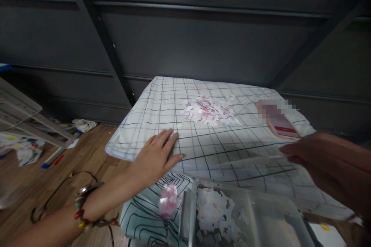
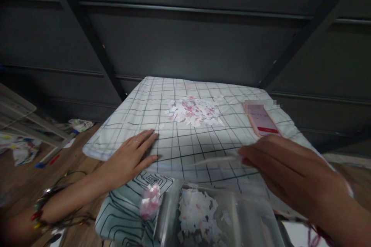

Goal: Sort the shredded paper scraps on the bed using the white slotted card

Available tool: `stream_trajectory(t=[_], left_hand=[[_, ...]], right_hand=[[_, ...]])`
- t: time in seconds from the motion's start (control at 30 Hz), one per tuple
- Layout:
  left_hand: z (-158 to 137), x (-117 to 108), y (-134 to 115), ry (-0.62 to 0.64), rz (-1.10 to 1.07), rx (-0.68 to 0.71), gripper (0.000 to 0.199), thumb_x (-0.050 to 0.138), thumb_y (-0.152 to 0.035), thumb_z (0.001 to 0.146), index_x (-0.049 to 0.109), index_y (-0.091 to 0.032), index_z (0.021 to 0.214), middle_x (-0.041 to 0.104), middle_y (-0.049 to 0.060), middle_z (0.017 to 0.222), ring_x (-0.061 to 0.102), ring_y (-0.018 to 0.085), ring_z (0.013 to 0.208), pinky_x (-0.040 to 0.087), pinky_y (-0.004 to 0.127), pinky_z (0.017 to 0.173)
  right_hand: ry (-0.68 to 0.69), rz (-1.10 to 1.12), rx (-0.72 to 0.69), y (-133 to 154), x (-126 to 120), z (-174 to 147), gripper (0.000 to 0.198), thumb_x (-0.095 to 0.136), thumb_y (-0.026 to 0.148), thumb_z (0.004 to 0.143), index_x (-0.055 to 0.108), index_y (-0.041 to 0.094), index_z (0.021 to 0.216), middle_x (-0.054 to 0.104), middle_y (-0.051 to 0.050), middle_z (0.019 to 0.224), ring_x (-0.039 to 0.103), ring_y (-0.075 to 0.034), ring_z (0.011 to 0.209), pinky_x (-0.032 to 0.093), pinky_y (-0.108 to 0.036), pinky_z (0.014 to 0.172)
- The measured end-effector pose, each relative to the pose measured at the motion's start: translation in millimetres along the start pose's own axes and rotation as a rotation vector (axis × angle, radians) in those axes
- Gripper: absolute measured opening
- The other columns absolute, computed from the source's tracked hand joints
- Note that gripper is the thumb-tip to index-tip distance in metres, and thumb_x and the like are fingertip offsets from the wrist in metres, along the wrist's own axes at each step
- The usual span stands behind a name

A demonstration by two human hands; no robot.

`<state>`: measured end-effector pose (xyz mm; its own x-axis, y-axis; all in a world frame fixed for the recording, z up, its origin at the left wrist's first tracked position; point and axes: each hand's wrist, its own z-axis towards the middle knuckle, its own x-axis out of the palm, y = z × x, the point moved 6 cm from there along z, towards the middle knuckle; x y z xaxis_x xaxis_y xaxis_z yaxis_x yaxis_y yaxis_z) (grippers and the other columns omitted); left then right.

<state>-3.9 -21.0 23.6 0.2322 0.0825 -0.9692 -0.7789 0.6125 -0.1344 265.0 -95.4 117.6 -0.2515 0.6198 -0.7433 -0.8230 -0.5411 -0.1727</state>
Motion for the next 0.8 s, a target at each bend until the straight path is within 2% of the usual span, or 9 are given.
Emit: stream_trajectory(t=[0.07,0.13,0.17,0.2,0.27,0.4,0.57,0.8], left_hand=[[10,-3,14,-0.044,0.0,-0.03,0.056,0.034,-0.053,0.093,0.037,-0.016,0.135,0.039,0.017,0.141,0.036,0.03,0.13,0.035,0.049,0.102],[19,-2,31,-0.054,0.034,-0.094,0.055,0.034,-0.052,0.094,0.039,-0.016,0.134,0.04,0.017,0.14,0.035,0.032,0.13,0.03,0.055,0.102],[22,-1,39,-0.042,0.044,-0.12,0.054,0.033,-0.051,0.094,0.039,-0.015,0.134,0.039,0.018,0.141,0.034,0.033,0.13,0.029,0.056,0.103],[25,1,45,-0.028,0.048,-0.136,0.055,0.033,-0.051,0.094,0.04,-0.014,0.133,0.039,0.018,0.14,0.034,0.033,0.13,0.029,0.057,0.102],[27,4,52,-0.01,0.051,-0.149,0.054,0.032,-0.05,0.094,0.041,-0.013,0.132,0.039,0.019,0.14,0.033,0.033,0.131,0.03,0.056,0.101],[24,4,51,-0.004,0.055,-0.152,0.051,0.035,-0.045,0.094,0.044,-0.011,0.131,0.039,0.019,0.141,0.034,0.033,0.13,0.031,0.056,0.101],[23,3,49,-0.038,0.05,-0.16,0.047,0.038,-0.04,0.093,0.045,-0.013,0.13,0.041,0.018,0.14,0.036,0.032,0.13,0.033,0.055,0.101],[22,3,50,-0.045,0.029,-0.168,0.046,0.039,-0.039,0.092,0.047,-0.012,0.129,0.042,0.018,0.139,0.036,0.032,0.129,0.032,0.055,0.102]], right_hand=[[0.035,0.001,-0.136,9,9,34,0.012,0.046,0.022,0.089,0.057,0.025,0.089,0.058,-0.002,0.068,0.053,-0.014,0.061,0.04,-0.03,0.055],[-0.017,-0.088,-0.15,14,19,67,0.02,0.041,0.016,0.089,0.056,0.021,0.077,0.054,-0.001,0.061,0.049,-0.013,0.057,0.035,-0.028,0.051],[0.024,-0.159,-0.143,17,29,81,0.023,0.041,0.014,0.088,0.056,0.019,0.072,0.053,-0.002,0.059,0.047,-0.014,0.057,0.034,-0.028,0.052],[0.064,-0.195,-0.174,22,39,92,0.022,0.042,0.012,0.087,0.057,0.018,0.073,0.053,-0.002,0.06,0.047,-0.015,0.059,0.035,-0.028,0.054],[0.056,-0.199,-0.22,32,52,107,0.023,0.04,0.008,0.086,0.059,0.016,0.074,0.055,-0.003,0.062,0.047,-0.014,0.061,0.034,-0.027,0.055],[0.092,-0.173,-0.27,40,67,114,0.026,0.038,0.004,0.085,0.06,0.015,0.075,0.057,-0.004,0.064,0.047,-0.014,0.063,0.034,-0.026,0.059],[0.118,-0.195,-0.254,37,72,117,0.027,0.037,0.004,0.082,0.058,0.017,0.073,0.054,-0.003,0.06,0.046,-0.014,0.061,0.03,-0.027,0.053],[0.145,-0.192,-0.26,35,80,122,0.024,0.039,0.004,0.081,0.059,0.017,0.074,0.056,-0.003,0.062,0.046,-0.014,0.061,0.033,-0.027,0.056]])
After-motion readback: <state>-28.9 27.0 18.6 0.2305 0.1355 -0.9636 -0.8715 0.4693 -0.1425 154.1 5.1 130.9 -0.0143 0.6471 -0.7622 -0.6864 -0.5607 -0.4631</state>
